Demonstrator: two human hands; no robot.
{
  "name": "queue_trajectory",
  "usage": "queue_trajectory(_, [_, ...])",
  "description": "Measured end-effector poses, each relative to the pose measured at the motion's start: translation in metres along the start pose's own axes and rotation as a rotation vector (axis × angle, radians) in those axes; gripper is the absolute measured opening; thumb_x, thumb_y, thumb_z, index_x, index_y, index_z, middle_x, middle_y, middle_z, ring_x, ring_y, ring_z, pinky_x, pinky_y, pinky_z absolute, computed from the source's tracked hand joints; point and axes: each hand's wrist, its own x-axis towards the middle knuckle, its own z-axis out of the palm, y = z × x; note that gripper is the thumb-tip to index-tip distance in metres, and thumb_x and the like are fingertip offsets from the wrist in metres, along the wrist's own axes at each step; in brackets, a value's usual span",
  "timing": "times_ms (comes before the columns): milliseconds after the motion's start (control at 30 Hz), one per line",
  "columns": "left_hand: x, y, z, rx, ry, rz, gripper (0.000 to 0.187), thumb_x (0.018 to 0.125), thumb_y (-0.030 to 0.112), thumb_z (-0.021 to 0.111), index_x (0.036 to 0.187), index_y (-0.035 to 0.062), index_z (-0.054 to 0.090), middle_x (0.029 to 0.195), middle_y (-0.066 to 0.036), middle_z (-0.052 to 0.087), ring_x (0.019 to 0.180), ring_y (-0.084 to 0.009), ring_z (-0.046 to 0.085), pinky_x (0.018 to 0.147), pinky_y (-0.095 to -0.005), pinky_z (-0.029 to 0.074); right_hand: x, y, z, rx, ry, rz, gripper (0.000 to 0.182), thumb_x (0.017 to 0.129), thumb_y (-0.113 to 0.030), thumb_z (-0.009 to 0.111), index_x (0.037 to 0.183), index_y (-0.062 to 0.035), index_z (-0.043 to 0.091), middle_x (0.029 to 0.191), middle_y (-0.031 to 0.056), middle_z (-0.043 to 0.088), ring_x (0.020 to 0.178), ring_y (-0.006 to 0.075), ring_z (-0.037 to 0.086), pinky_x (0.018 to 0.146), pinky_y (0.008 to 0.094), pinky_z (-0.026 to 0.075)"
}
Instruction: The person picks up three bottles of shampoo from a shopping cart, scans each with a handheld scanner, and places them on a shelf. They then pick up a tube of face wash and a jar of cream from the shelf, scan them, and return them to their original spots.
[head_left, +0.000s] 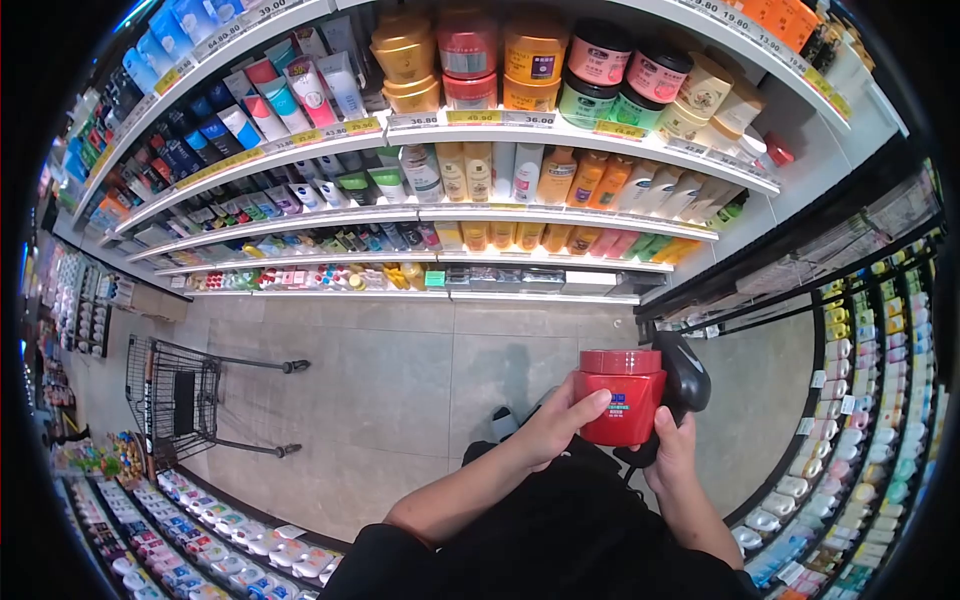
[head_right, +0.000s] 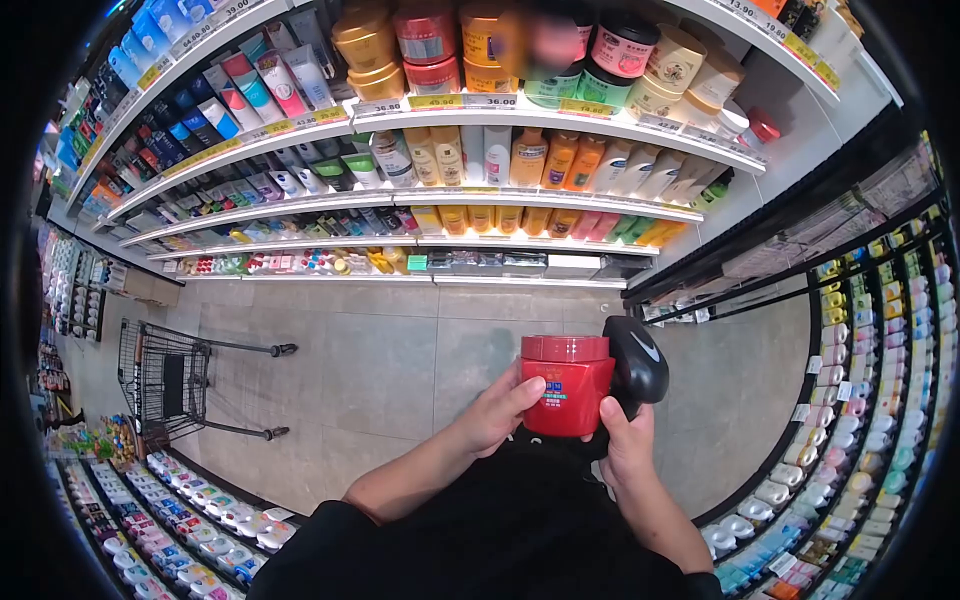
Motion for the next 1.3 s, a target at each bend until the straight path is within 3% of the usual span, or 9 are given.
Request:
queue_trajectory(333, [-0.005, -0.008, 0.011, 0.073, -0.021, -0.026, 0.064, 0.097, 0.036, 0.057, 0.144, 0.0034, 0.029, 0.138, -0.013, 0.045, 0.127, -0.0191, 0.045, 0.105, -0.0363, 0.039, -0.018, -0.005, 0.001, 0.078, 0.071, -0.1, 0.061, 0.081, -0.03, 0.079, 0.126, -0.0035, 0.047, 0.096, 0.006, 0.061, 0.068, 0.0122, 0.06, 0.054, 0.0244, 0.048])
queue_trajectory(533, [-0.005, -0.001, 0.032, 0.019, 0.016, -0.005, 0.074, 0.099, 0.032, 0.055, 0.151, 0.0077, 0.008, 0.147, -0.014, 0.034, 0.136, -0.0229, 0.037, 0.111, -0.0384, 0.032, -0.029, -0.004, -0.004, 0.018, 0.117, -0.29, 0.058, 0.078, -0.015, 0.081, 0.124, -0.0029, 0.048, 0.098, 0.0062, 0.061, 0.068, 0.0103, 0.057, 0.056, 0.0233, 0.048])
queue_trajectory(733, [-0.003, -0.016, 0.026, 0.32, 0.008, 0.146, 0.089, 0.091, 0.035, 0.068, 0.149, 0.0052, 0.008, 0.147, -0.012, 0.033, 0.134, -0.0235, 0.038, 0.112, -0.0387, 0.03, -0.036, -0.006, -0.011, -0.091, 0.024, -0.245, 0.068, 0.08, -0.007, 0.077, 0.137, 0.0, 0.041, 0.127, 0.0162, 0.056, 0.109, 0.0228, 0.06, 0.086, 0.0327, 0.051])
queue_trajectory(800, [-0.003, -0.013, 0.028, 0.257, 0.016, 0.178, 0.09, 0.086, 0.035, 0.074, 0.147, 0.0039, 0.016, 0.144, -0.012, 0.037, 0.133, -0.0226, 0.038, 0.112, -0.0383, 0.029, -0.037, -0.007, -0.012, -0.109, -0.019, -0.237, 0.073, 0.081, -0.006, 0.074, 0.142, 0.0007, 0.035, 0.138, 0.0182, 0.049, 0.128, 0.0287, 0.049, 0.101, 0.0404, 0.043])
queue_trajectory(833, [-0.002, -0.014, 0.026, 0.258, 0.016, 0.177, 0.09, 0.086, 0.035, 0.074, 0.147, 0.0039, 0.016, 0.144, -0.012, 0.037, 0.133, -0.0226, 0.038, 0.112, -0.0383, 0.029, -0.035, -0.006, -0.009, -0.108, -0.019, -0.237, 0.073, 0.081, -0.006, 0.074, 0.142, 0.0007, 0.035, 0.138, 0.0182, 0.049, 0.128, 0.0287, 0.049, 0.101, 0.0404, 0.043])
queue_trajectory(900, [0.0, -0.018, 0.021, 0.199, 0.044, 0.204, 0.083, 0.088, 0.04, 0.07, 0.146, 0.0037, 0.023, 0.141, -0.011, 0.041, 0.131, -0.0225, 0.042, 0.11, -0.0391, 0.034, -0.031, -0.004, -0.003, -0.11, 0.037, -0.417, 0.068, 0.079, -0.018, 0.079, 0.134, 0.0012, 0.043, 0.116, 0.0158, 0.061, 0.093, 0.019, 0.062, 0.061, 0.024, 0.049])
queue_trajectory(1033, [0.002, -0.01, 0.022, -0.02, -0.011, 0.143, 0.081, 0.091, 0.063, 0.05, 0.143, 0.0035, 0.031, 0.136, -0.013, 0.049, 0.121, -0.0249, 0.053, 0.101, -0.0393, 0.045, -0.032, -0.01, -0.009, -0.144, -0.025, -0.42, 0.067, 0.081, -0.014, 0.076, 0.137, 0.003, 0.042, 0.127, 0.0205, 0.056, 0.107, 0.0241, 0.06, 0.063, 0.0247, 0.05])
queue_trajectory(1167, [0.008, 0.0, 0.023, -0.262, -0.01, 0.013, 0.102, 0.082, 0.084, 0.031, 0.144, 0.0017, 0.032, 0.133, -0.021, 0.052, 0.111, -0.0345, 0.06, 0.097, -0.0437, 0.048, -0.031, -0.025, -0.032, -0.294, -0.116, -0.337, 0.052, 0.084, -0.007, 0.07, 0.13, 0.0044, 0.048, 0.113, 0.0171, 0.063, 0.096, 0.023, 0.064, 0.066, 0.0272, 0.051])
queue_trajectory(1300, [0.009, 0.008, 0.018, -0.5, -0.096, -0.008, 0.105, 0.079, 0.087, 0.032, 0.144, 0.004, 0.034, 0.127, -0.024, 0.053, 0.099, -0.0322, 0.062, 0.093, -0.0436, 0.049, -0.03, -0.029, -0.063, -0.551, -0.183, -0.383, 0.038, 0.081, 0.001, 0.068, 0.117, 0.0049, 0.054, 0.089, 0.0115, 0.065, 0.076, 0.0185, 0.065, 0.065, 0.03, 0.052])
